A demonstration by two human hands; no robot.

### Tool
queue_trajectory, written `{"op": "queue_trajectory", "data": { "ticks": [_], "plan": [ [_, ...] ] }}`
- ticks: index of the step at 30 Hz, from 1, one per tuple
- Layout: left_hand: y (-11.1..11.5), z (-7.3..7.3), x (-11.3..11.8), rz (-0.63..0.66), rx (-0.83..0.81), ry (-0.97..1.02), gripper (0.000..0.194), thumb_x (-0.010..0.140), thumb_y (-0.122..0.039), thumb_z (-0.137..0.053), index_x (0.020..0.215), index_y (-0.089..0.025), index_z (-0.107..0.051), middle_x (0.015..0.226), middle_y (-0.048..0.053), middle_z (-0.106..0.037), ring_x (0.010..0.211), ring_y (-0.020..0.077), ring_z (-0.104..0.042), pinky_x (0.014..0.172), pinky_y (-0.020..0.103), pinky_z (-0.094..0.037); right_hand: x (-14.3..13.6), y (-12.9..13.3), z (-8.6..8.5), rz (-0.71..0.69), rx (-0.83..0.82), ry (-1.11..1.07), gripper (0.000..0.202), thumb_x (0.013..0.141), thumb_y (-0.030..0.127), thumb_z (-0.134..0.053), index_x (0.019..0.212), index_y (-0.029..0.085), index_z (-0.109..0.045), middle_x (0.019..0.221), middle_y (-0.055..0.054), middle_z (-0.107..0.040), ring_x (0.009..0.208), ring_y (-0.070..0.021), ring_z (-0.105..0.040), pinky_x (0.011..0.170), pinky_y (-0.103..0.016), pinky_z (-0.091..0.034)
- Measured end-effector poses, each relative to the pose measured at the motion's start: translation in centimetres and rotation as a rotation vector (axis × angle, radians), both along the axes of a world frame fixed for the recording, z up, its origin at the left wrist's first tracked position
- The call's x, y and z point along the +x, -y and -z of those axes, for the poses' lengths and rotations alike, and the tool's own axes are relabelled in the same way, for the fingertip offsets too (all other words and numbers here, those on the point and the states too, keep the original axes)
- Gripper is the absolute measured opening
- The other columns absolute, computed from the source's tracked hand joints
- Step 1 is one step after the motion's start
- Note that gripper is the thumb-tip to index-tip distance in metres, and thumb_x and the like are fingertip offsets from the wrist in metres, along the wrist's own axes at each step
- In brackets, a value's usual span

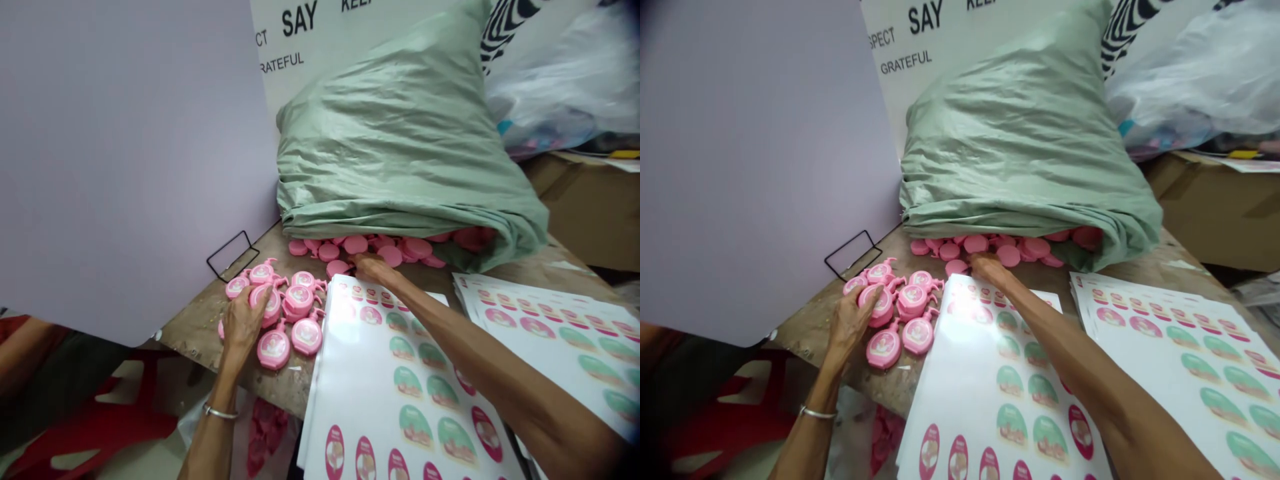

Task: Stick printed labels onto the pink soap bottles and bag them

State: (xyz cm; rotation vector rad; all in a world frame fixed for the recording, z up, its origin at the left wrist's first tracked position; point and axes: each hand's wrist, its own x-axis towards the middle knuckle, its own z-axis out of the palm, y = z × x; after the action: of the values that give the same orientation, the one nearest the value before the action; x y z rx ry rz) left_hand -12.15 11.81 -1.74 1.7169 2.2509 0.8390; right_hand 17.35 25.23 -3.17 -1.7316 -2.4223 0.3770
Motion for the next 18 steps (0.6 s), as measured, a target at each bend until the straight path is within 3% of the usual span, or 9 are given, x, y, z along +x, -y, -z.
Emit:
{"op": "queue_trajectory", "data": {
  "ticks": [3, 7, 11, 14, 16, 18],
  "plan": [
    [-0.1, 0.2, -0.2, 0.02, 0.04, -0.066, 0.042, 0.089, -0.05, -0.048, 0.101, -0.015, -0.069, 0.098, 0.013, -0.068, 0.092, 0.0273, -0.06, 0.081, 0.036, -0.046, -0.2, 0.0, -0.5, -0.016, 0.028, 0.088, 0.025, 0.089, 0.029, -0.061, 0.109, 0.015, -0.068, 0.107, -0.013, -0.07, 0.098, -0.0219, -0.066, 0.084, -0.035, -0.049],
    [0.4, -0.5, 0.5, 0.028, 0.301, -0.124, 0.04, 0.088, -0.044, -0.053, 0.108, -0.012, -0.067, 0.12, 0.019, -0.058, 0.113, 0.0322, -0.052, 0.097, 0.045, -0.041, 1.2, 1.7, -3.5, 0.041, 0.137, 0.168, 0.035, 0.085, 0.022, -0.056, 0.118, 0.02, -0.068, 0.104, -0.015, -0.073, 0.1, -0.0309, -0.066, 0.077, -0.035, -0.045],
    [1.7, -2.0, 3.0, 0.248, 0.399, 0.226, 0.029, 0.09, -0.038, -0.054, 0.102, -0.016, -0.068, 0.109, 0.012, -0.065, 0.1, 0.0226, -0.061, 0.084, 0.034, -0.05, 4.4, 4.8, -6.4, 0.006, 0.229, 0.15, 0.039, 0.086, 0.032, -0.054, 0.123, 0.028, -0.065, 0.104, -0.008, -0.074, 0.095, -0.0282, -0.068, 0.073, -0.032, -0.045],
    [2.8, -2.2, 4.1, 0.337, 0.333, 0.465, 0.026, 0.089, -0.038, -0.056, 0.097, -0.016, -0.069, 0.104, 0.009, -0.069, 0.095, 0.0192, -0.064, 0.078, 0.028, -0.051, 7.0, 7.3, -5.5, -0.174, 0.102, 0.032, 0.033, 0.084, 0.036, -0.056, 0.113, 0.03, -0.069, 0.096, -0.002, -0.076, 0.083, -0.0218, -0.07, 0.067, -0.026, -0.046],
    [3.2, -1.6, 3.3, 0.274, 0.314, 0.538, 0.028, 0.089, -0.04, -0.055, 0.096, -0.016, -0.069, 0.099, 0.008, -0.071, 0.091, 0.0186, -0.065, 0.078, 0.028, -0.051, 8.3, 8.6, -3.7, -0.258, 0.002, -0.035, 0.031, 0.084, 0.039, -0.055, 0.108, 0.027, -0.071, 0.098, -0.003, -0.075, 0.083, -0.0214, -0.07, 0.069, -0.028, -0.049],
    [3.3, -0.6, 1.0, 0.153, 0.32, 0.526, 0.033, 0.089, -0.044, -0.054, 0.096, -0.016, -0.069, 0.094, 0.007, -0.071, 0.086, 0.0183, -0.065, 0.079, 0.028, -0.051, 9.1, 9.6, -1.7, -0.286, 0.018, -0.098, 0.04, 0.082, 0.044, -0.057, 0.114, 0.023, -0.069, 0.107, -0.008, -0.073, 0.092, -0.0249, -0.069, 0.078, -0.033, -0.052]
  ]
}}
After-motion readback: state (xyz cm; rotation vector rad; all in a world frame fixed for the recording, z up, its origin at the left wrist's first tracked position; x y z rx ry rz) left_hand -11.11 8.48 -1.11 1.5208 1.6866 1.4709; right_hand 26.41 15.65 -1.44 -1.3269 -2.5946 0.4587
